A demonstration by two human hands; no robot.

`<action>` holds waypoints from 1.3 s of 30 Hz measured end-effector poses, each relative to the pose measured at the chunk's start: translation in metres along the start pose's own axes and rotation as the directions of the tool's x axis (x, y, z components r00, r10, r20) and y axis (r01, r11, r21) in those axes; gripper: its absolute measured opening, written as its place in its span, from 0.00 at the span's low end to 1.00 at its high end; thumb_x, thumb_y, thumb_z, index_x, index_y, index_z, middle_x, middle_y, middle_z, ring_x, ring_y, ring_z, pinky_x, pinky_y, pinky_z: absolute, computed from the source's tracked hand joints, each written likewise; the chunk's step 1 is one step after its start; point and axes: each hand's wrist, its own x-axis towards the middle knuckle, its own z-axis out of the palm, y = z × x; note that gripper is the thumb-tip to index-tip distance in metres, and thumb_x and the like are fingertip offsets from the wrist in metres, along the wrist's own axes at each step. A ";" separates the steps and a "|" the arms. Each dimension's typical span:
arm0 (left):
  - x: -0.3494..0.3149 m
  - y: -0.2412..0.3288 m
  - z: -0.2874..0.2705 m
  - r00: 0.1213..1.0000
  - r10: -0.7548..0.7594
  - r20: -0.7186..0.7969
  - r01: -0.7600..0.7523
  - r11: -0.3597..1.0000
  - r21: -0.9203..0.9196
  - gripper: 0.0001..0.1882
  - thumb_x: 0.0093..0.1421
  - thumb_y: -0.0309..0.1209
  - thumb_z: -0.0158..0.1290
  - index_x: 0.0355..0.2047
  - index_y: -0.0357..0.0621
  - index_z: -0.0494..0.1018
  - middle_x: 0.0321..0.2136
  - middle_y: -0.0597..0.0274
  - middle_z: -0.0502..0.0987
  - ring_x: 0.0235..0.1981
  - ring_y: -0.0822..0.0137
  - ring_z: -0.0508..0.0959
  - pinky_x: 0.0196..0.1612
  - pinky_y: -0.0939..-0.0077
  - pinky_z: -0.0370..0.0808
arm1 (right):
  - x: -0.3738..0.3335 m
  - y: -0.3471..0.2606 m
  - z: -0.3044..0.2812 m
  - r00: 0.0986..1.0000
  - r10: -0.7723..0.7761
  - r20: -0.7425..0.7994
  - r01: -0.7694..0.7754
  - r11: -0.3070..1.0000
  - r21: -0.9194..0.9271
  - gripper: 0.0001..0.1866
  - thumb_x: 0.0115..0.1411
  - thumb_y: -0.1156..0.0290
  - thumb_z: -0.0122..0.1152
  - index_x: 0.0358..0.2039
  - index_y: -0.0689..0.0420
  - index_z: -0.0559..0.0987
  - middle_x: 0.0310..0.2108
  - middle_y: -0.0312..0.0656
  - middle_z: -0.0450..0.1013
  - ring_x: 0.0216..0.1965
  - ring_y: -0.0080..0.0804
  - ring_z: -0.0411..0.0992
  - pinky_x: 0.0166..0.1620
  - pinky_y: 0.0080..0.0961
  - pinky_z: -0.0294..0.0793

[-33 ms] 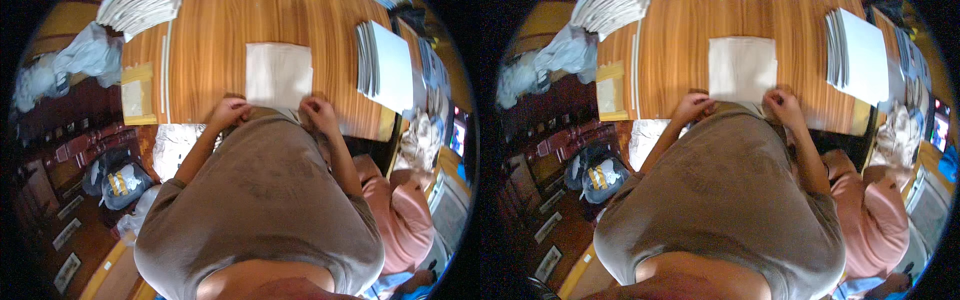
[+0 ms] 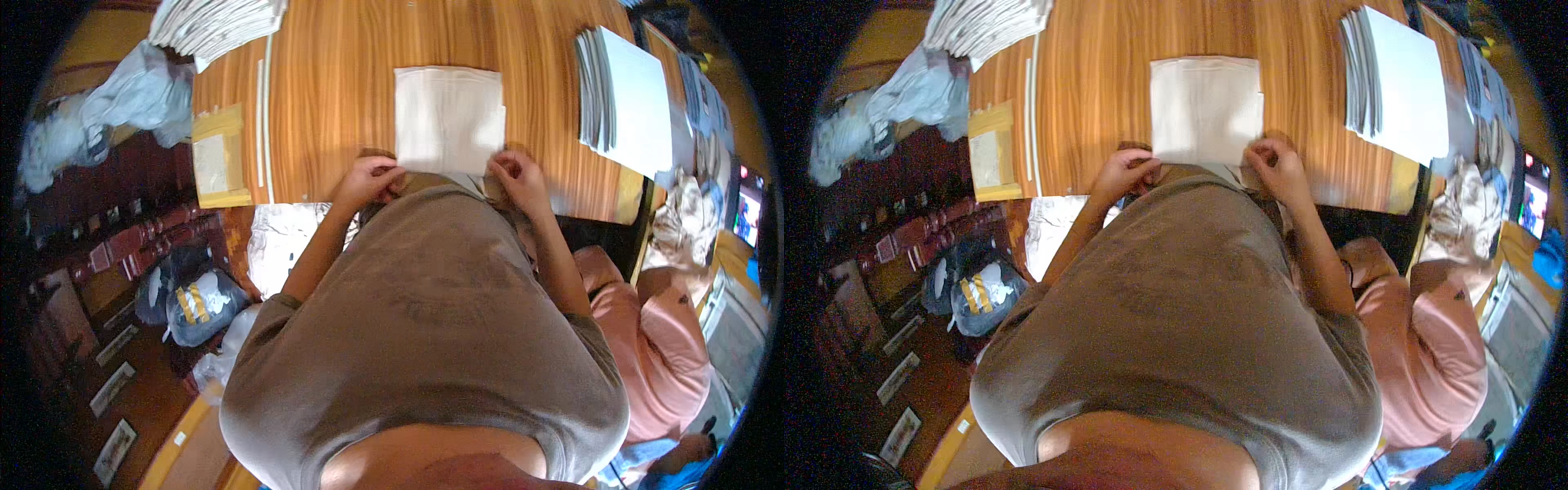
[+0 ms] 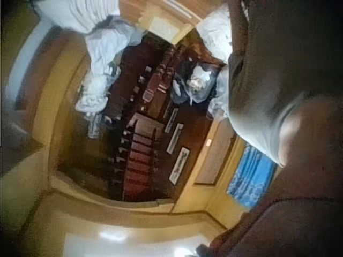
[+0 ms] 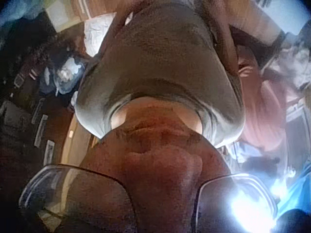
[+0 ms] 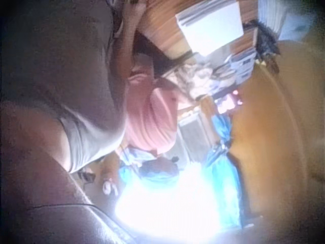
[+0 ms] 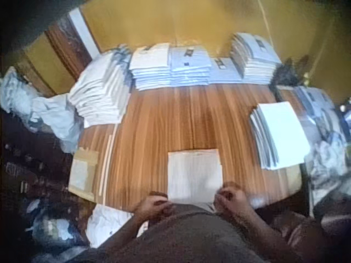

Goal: The person takes a textile item from a pile, lays it flat on a table, folds it into a square, places it into a clear plastic bag, seals the bag by hand, and stacks it with other bagged items.

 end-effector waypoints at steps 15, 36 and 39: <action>-0.002 0.004 -0.014 0.922 0.364 0.135 -0.374 0.741 0.557 0.07 0.67 0.35 0.59 0.39 0.46 0.80 0.29 0.61 0.83 0.26 0.61 0.82 0.28 0.68 0.78 | -0.014 0.012 -0.003 0.984 0.098 0.146 -0.122 0.979 0.164 0.15 0.63 0.61 0.73 0.38 0.61 0.83 0.22 0.30 0.73 0.24 0.19 0.68 0.29 0.24 0.69; 0.007 -0.028 -0.037 0.778 0.568 0.270 -0.565 0.442 0.696 0.12 0.62 0.33 0.64 0.44 0.43 0.82 0.32 0.52 0.84 0.33 0.52 0.84 0.34 0.61 0.80 | -0.034 0.022 -0.006 0.957 -0.275 0.094 0.290 0.884 -0.367 0.07 0.60 0.72 0.70 0.36 0.60 0.82 0.36 0.48 0.75 0.35 0.51 0.77 0.38 0.39 0.78; -0.010 -0.032 -0.028 0.883 0.409 0.232 -0.458 0.637 0.620 0.12 0.64 0.35 0.62 0.42 0.40 0.83 0.32 0.51 0.84 0.33 0.52 0.84 0.35 0.59 0.80 | -0.046 0.031 -0.006 0.967 -0.200 0.160 0.251 0.860 -0.444 0.10 0.64 0.63 0.66 0.35 0.56 0.83 0.37 0.46 0.78 0.38 0.51 0.79 0.41 0.43 0.80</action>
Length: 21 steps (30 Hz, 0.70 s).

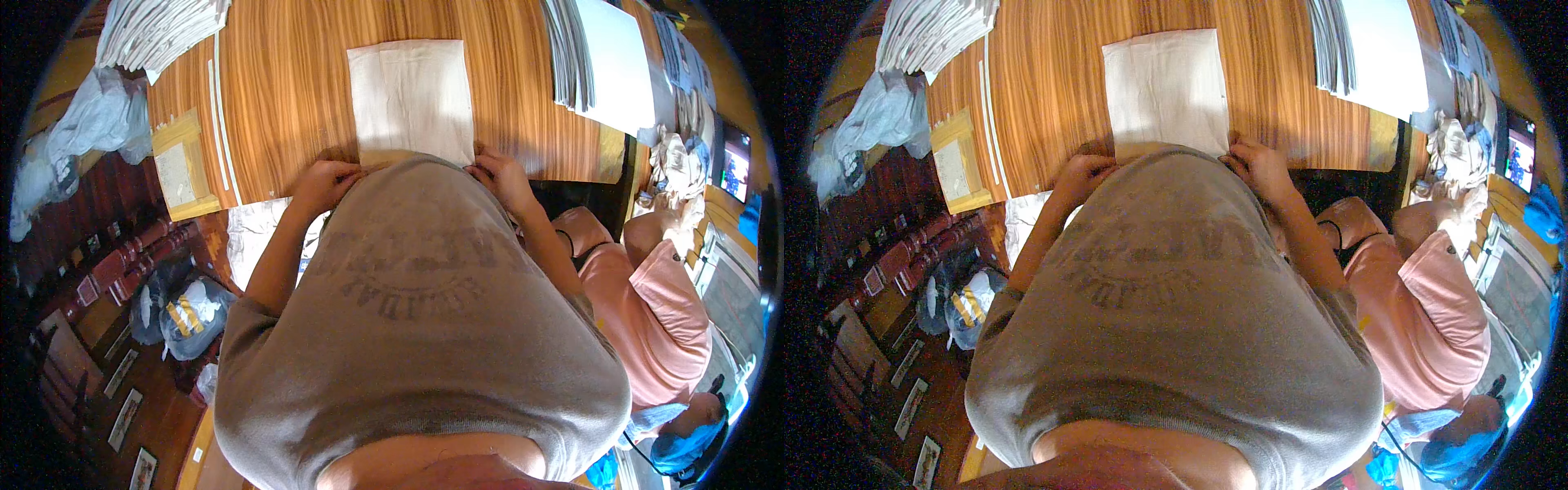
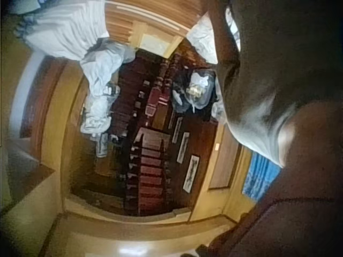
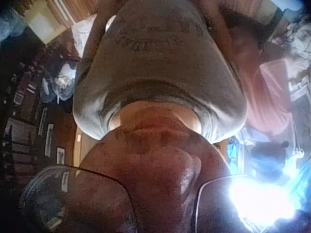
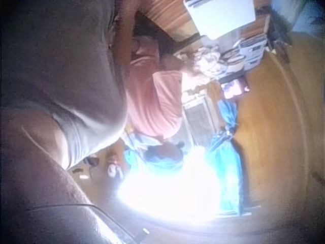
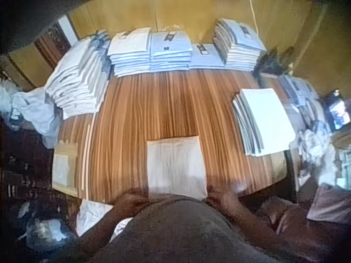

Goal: The person takes a textile item from a pile, lays it flat on a table, folds it into a square, places it into a clear plastic bag, seals the bag by hand, and stacks it with other bagged items.

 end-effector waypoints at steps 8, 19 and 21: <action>0.020 0.048 -0.020 0.936 -0.338 -0.101 0.352 0.915 0.198 0.18 0.65 0.43 0.60 0.39 0.39 0.84 0.29 0.51 0.84 0.27 0.48 0.82 0.32 0.57 0.79 | 0.011 -0.039 -0.030 0.943 0.294 0.155 -0.296 0.955 -0.008 0.12 0.62 0.62 0.69 0.36 0.59 0.82 0.39 0.51 0.78 0.40 0.50 0.79 0.42 0.43 0.78; 0.101 0.074 0.025 0.941 0.308 -0.142 -0.190 0.825 0.533 0.45 0.52 0.56 0.65 0.68 0.57 0.67 0.77 0.53 0.45 0.77 0.44 0.44 0.75 0.35 0.41 | 0.095 -0.060 0.018 0.949 -0.280 -0.142 0.240 0.939 -0.246 0.40 0.66 0.49 0.58 0.75 0.47 0.58 0.77 0.45 0.50 0.77 0.54 0.47 0.74 0.59 0.48; 0.089 0.073 0.025 0.943 0.313 -0.109 -0.216 0.831 0.513 0.44 0.54 0.55 0.64 0.69 0.58 0.66 0.77 0.54 0.45 0.77 0.45 0.45 0.75 0.36 0.42 | 0.088 -0.052 0.018 0.941 -0.306 -0.142 0.277 0.941 -0.194 0.42 0.63 0.52 0.61 0.75 0.44 0.58 0.77 0.44 0.49 0.77 0.54 0.47 0.74 0.59 0.47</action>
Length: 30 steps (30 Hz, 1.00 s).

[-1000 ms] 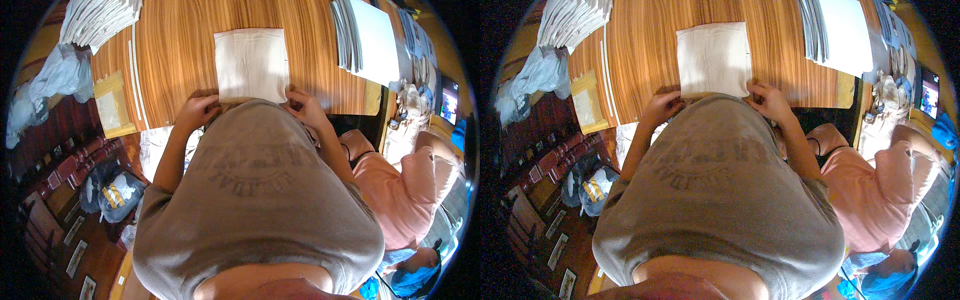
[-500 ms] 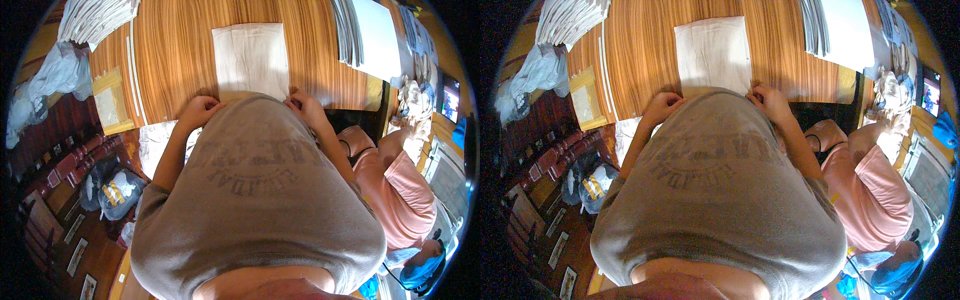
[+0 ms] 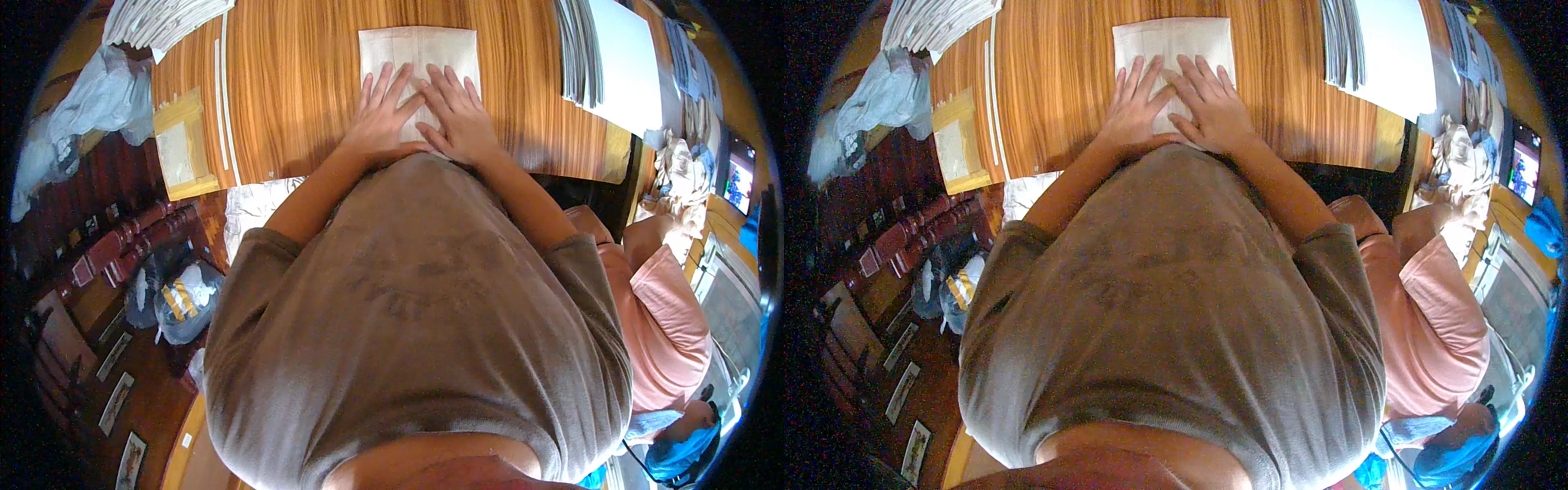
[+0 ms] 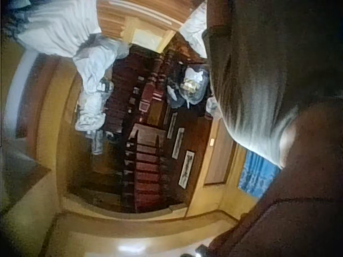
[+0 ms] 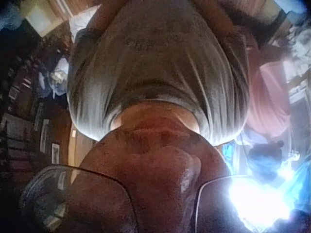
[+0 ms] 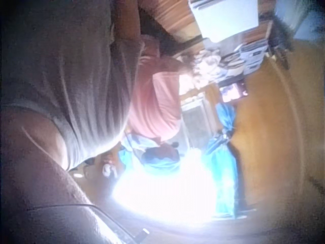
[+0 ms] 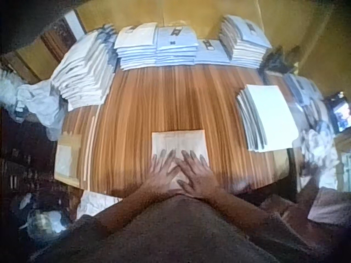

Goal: The person takes a textile item from a pile, lays it flat on a table, folds it into a square, places it into a clear plastic bag, seals the bag by hand, and stacks it with other bagged items.

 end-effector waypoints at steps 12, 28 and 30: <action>-0.095 -0.008 0.006 0.985 0.166 0.047 -0.171 0.975 0.145 0.26 0.66 0.35 0.49 0.65 0.60 0.71 0.70 0.63 0.66 0.71 0.60 0.66 0.70 0.46 0.63 | -0.094 0.017 -0.021 0.958 -0.230 0.169 0.256 0.954 -0.154 0.32 0.61 0.69 0.60 0.68 0.41 0.71 0.72 0.31 0.62 0.73 0.40 0.58 0.73 0.50 0.56; 0.022 -0.053 -0.184 0.980 -0.201 0.012 0.147 0.671 -0.727 0.15 0.61 0.37 0.68 0.39 0.37 0.84 0.30 0.65 0.84 0.34 0.76 0.80 0.39 0.76 0.77 | 0.016 -0.086 -0.163 0.953 0.291 -0.079 -0.243 0.896 0.372 0.13 0.69 0.63 0.62 0.43 0.59 0.86 0.28 0.53 0.80 0.27 0.45 0.81 0.32 0.35 0.78; 0.066 -0.070 -0.203 0.984 -0.159 0.085 0.175 0.714 -0.678 0.21 0.60 0.46 0.68 0.39 0.39 0.84 0.30 0.66 0.83 0.34 0.75 0.79 0.39 0.77 0.75 | 0.032 -0.089 -0.154 0.885 0.464 -0.017 -0.410 0.798 0.441 0.15 0.70 0.61 0.61 0.44 0.60 0.86 0.28 0.53 0.81 0.29 0.37 0.82 0.35 0.34 0.78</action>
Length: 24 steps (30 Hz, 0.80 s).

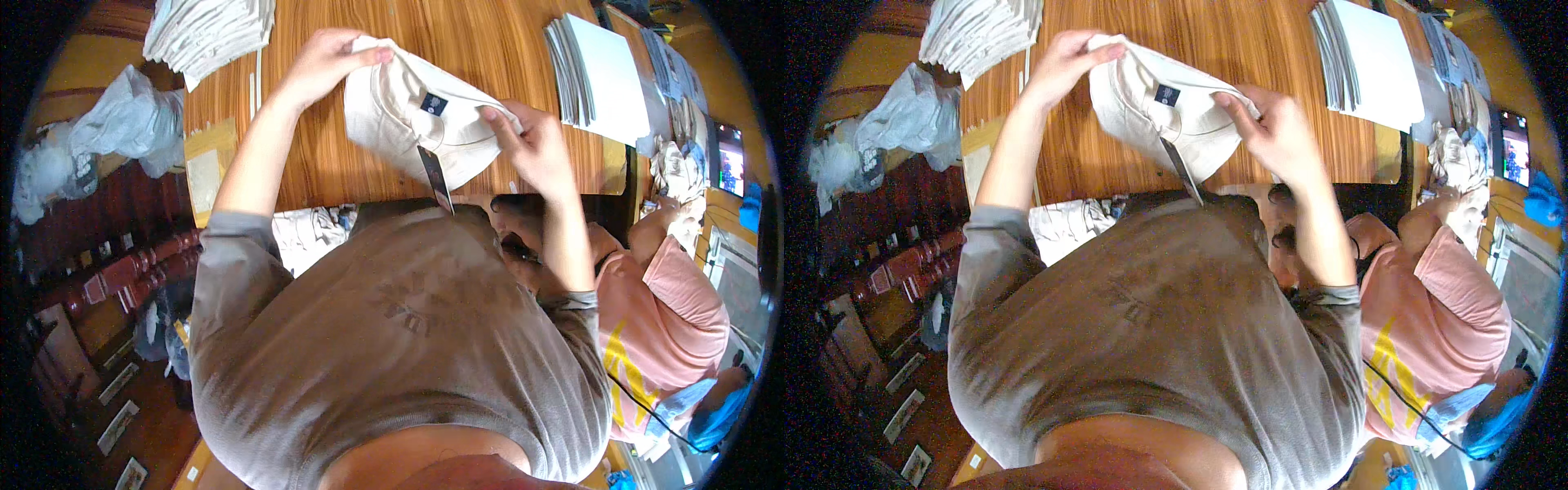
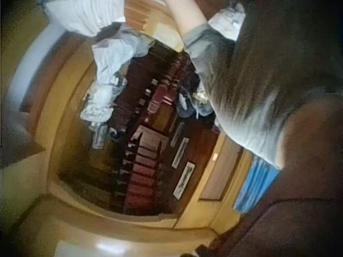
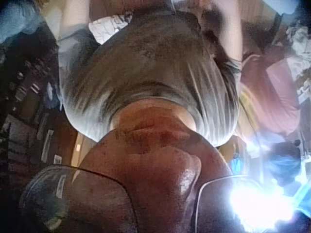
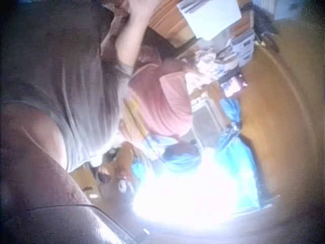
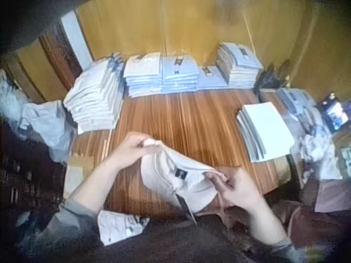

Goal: The person takes a textile item from a pile, lays it flat on a table, folds it into a square, places it into a clear plastic bag, seals the bag by hand, and stacks it with other bagged items.

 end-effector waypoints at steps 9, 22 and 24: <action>0.187 -0.061 0.134 0.592 -0.145 0.793 -0.397 0.803 0.443 0.31 0.50 0.52 0.71 0.43 0.36 0.83 0.38 0.50 0.86 0.40 0.58 0.85 0.41 0.62 0.80 | -0.042 0.104 0.161 0.853 0.476 0.214 -0.474 0.532 0.702 0.18 0.73 0.66 0.57 0.50 0.72 0.80 0.42 0.50 0.83 0.32 0.38 0.84 0.36 0.27 0.84; -0.025 -0.048 0.179 0.437 0.623 0.649 -0.853 0.516 0.079 0.32 0.51 0.30 0.67 0.58 0.52 0.76 0.58 0.61 0.75 0.66 0.56 0.68 0.69 0.57 0.64 | -0.115 0.064 0.124 0.897 0.428 0.108 -0.435 0.898 0.063 0.14 0.65 0.60 0.65 0.38 0.60 0.85 0.31 0.51 0.82 0.34 0.38 0.81 0.40 0.37 0.79; -0.064 -0.055 0.133 0.688 0.598 0.410 -0.675 0.736 0.059 0.28 0.49 0.26 0.68 0.52 0.47 0.77 0.50 0.57 0.76 0.57 0.55 0.74 0.62 0.56 0.70 | -0.084 0.034 0.109 0.887 0.453 -0.090 -0.458 0.887 -0.051 0.15 0.64 0.57 0.65 0.37 0.57 0.83 0.33 0.51 0.82 0.38 0.45 0.83 0.41 0.41 0.80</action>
